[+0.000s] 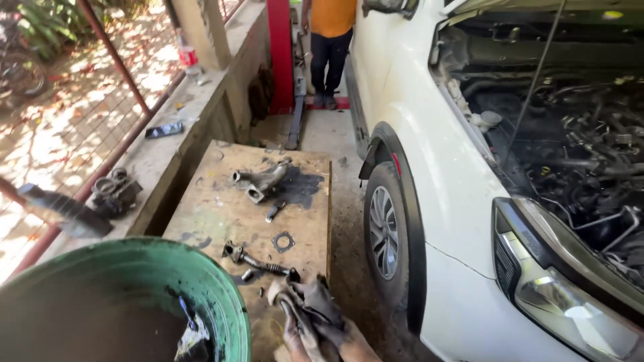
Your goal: Cleaning engine components in a bucket of solvent and wiping them with a rag
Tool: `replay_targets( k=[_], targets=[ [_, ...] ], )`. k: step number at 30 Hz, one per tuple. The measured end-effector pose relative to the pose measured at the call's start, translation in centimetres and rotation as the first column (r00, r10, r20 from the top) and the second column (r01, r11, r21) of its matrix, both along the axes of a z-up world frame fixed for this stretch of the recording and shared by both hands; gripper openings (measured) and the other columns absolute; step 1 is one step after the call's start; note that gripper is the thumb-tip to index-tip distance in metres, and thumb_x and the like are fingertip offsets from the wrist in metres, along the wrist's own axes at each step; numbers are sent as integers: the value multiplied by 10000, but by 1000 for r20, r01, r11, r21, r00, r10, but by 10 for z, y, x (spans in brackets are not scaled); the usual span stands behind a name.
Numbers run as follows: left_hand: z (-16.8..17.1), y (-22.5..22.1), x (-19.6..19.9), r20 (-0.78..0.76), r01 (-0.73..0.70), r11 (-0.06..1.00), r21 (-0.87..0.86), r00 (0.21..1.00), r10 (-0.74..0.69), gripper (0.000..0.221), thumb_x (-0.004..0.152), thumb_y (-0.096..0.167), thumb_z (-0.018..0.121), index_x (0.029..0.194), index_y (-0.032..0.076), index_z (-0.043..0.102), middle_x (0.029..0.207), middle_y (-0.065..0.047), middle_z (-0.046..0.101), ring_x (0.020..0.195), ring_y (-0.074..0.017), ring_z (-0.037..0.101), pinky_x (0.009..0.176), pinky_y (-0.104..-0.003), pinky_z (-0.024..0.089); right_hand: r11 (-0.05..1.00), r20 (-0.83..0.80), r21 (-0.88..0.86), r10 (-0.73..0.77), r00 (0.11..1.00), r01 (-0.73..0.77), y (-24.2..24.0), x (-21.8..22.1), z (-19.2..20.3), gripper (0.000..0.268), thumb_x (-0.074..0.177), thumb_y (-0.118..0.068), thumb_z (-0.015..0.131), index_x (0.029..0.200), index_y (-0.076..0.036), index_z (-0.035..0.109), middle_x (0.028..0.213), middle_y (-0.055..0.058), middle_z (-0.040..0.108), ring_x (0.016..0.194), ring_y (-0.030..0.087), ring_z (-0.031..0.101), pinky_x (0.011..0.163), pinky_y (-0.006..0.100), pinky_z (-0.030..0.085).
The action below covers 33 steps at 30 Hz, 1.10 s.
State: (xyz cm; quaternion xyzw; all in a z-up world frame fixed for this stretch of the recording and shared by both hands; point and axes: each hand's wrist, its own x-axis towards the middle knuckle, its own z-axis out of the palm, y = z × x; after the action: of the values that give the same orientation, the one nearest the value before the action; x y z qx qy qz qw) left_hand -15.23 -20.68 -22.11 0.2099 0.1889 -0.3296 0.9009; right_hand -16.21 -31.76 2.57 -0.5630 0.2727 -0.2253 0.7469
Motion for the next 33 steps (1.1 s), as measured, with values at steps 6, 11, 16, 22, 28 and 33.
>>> replay_targets(
  k=[6, 11, 16, 22, 28, 33],
  targets=[
    [231, -71, 36, -158, 44, 994, -95, 986, -59, 558, 1006, 541, 469, 1373, 148, 618, 1321, -125, 662, 1196, -283, 610, 1130, -405, 434, 1000, -27, -8, 26, 999, -26, -4, -6, 9, 256, 900, -189, 718, 1117, -71, 786, 1085, -5, 758, 1015, 90, 650, 928, 269, 547],
    [-11, -84, 110, 590, -155, 775, 613, 742, -318, 398, 1034, 121, 432, 1366, 36, 633, 1416, -170, 661, 1297, -253, 615, 1139, -329, 461, 1000, 23, -12, 20, 1000, -20, 4, 14, 15, 272, 902, -184, 730, 1137, -60, 788, 1105, -8, 759, 1023, 84, 652, 936, 262, 553],
    [200, -44, 89, 726, -441, 696, 567, 666, -169, 121, 964, 186, 707, 944, 66, 711, 850, -40, 690, 778, -95, 558, 664, -281, 486, 1000, 81, 16, 7, 997, -8, -4, 17, 26, 284, 903, -180, 739, 1152, -52, 789, 1120, -11, 760, 1029, 79, 654, 941, 257, 557],
    [211, -27, 83, 662, -346, 737, 580, 728, -180, 556, 1009, 320, 477, 1470, 8, 485, 1529, -177, 505, 1388, -263, 506, 1167, -398, 402, 995, -204, -81, 41, 978, -59, -4, 31, 12, 442, 862, -382, 725, 1210, -109, 710, 1169, 64, 782, 1087, 157, 725, 944, 283, 572],
    [145, -25, 65, 624, -220, 735, 641, 708, -332, 494, 997, 379, 539, 1240, -27, 681, 1163, -222, 725, 1088, -267, 664, 952, -404, 538, 681, -506, -537, 211, 836, -497, -21, 69, -60, 289, 825, -396, 639, 911, -130, 714, 851, 71, 723, 825, 223, 724, 691, 359, 552],
    [172, 47, 46, 523, -177, 715, 676, 799, -297, 281, 995, 173, 660, 1092, -67, 770, 982, -213, 745, 979, -242, 662, 967, -486, 524, 141, -773, -433, 450, 447, -890, 28, -9, -118, 329, 795, -409, 568, 666, -146, 718, 591, 76, 675, 611, 277, 723, 485, 421, 535]
  ],
)
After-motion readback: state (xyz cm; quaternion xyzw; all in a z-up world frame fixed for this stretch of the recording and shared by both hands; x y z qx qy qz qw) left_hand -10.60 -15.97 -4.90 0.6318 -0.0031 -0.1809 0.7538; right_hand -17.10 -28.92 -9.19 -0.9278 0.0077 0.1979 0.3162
